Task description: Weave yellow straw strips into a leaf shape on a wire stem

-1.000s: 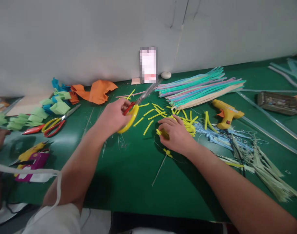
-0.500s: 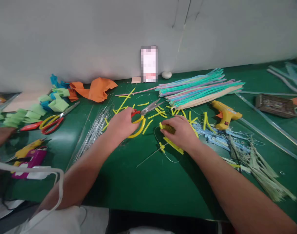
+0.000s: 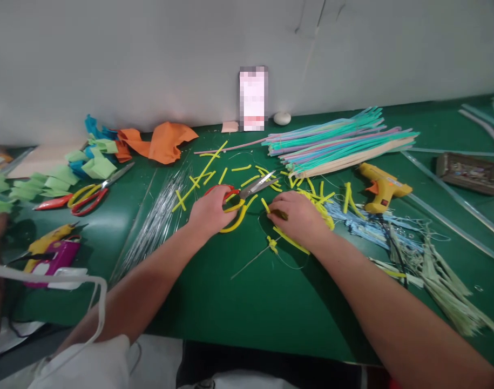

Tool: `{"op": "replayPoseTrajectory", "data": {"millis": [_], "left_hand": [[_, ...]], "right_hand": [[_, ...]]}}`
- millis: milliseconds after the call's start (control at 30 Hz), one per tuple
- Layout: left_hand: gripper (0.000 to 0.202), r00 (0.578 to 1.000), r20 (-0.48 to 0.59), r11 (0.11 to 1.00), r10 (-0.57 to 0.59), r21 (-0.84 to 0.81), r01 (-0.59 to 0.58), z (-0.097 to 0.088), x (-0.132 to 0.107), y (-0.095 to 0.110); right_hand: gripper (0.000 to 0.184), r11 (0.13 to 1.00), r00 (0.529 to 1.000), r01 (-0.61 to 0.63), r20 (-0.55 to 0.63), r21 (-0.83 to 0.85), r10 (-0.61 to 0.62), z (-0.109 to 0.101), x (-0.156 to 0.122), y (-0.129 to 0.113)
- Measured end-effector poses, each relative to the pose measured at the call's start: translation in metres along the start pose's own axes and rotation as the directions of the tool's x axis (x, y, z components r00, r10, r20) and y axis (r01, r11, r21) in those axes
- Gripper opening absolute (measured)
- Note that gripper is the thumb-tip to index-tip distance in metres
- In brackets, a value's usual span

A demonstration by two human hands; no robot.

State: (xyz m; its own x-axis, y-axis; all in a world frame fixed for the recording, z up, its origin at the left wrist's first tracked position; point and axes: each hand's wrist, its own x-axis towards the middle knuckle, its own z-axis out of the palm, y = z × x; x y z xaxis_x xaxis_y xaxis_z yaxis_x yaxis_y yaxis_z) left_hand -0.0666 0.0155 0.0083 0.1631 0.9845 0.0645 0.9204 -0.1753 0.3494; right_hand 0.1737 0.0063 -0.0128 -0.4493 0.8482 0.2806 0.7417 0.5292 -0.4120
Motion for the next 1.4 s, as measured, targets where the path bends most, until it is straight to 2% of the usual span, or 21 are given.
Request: {"op": "replayPoseTrajectory", "data": {"millis": [100, 233, 333, 433, 533, 600, 800, 900, 1100, 1400], "left_hand": [[0.050, 1.000, 0.005, 1.000, 0.014, -0.008, -0.014, 0.000, 0.001, -0.002], [0.052, 0.998, 0.041, 0.999, -0.040, -0.005, 0.040, -0.008, 0.000, -0.002], [0.052, 0.993, 0.063, 0.995, -0.095, 0.041, 0.093, -0.022, 0.000, -0.002], [0.044, 0.977, 0.120, 0.972, -0.178, 0.174, 0.156, -0.039, -0.001, -0.003], [0.041, 0.961, 0.171, 0.949, -0.219, 0.264, 0.170, -0.053, -0.008, -0.006], [0.045, 0.955, 0.199, 0.947, -0.219, 0.281, 0.159, -0.057, -0.016, -0.008], [0.046, 0.958, 0.276, 0.954, -0.078, 0.300, -0.009, -0.057, -0.041, -0.011], [0.047, 0.954, 0.299, 0.959, -0.034, 0.278, -0.053, -0.055, -0.046, -0.012], [0.042, 0.942, 0.335, 0.955, 0.026, 0.269, -0.122, -0.045, -0.045, -0.009], [0.033, 0.943, 0.332, 0.915, 0.025, 0.373, -0.156, -0.038, -0.043, -0.004]], "right_hand": [[0.016, 1.000, 1.000, -0.007, 0.018, -0.013, 0.008, 0.001, 0.003, 0.001], [0.019, 1.000, 0.999, -0.030, 0.022, 0.008, 0.029, 0.001, 0.005, -0.001], [0.017, 0.998, 0.999, -0.046, -0.002, 0.052, 0.047, -0.001, 0.003, -0.003], [0.018, 0.986, 0.996, -0.078, -0.038, 0.149, 0.085, -0.005, 0.001, -0.005], [0.028, 0.965, 0.990, -0.124, -0.037, 0.229, 0.136, -0.008, -0.001, -0.005], [0.027, 0.956, 0.987, -0.145, -0.025, 0.253, 0.157, -0.009, -0.001, -0.004], [0.031, 0.925, 0.969, -0.230, -0.016, 0.302, 0.246, -0.008, 0.001, -0.003], [0.033, 0.911, 0.963, -0.249, -0.016, 0.328, 0.268, -0.008, 0.001, -0.003], [0.033, 0.914, 0.966, -0.243, -0.009, 0.325, 0.260, -0.007, 0.002, -0.002], [0.032, 0.903, 0.961, -0.265, 0.010, 0.339, 0.278, -0.008, 0.003, -0.002]]}}
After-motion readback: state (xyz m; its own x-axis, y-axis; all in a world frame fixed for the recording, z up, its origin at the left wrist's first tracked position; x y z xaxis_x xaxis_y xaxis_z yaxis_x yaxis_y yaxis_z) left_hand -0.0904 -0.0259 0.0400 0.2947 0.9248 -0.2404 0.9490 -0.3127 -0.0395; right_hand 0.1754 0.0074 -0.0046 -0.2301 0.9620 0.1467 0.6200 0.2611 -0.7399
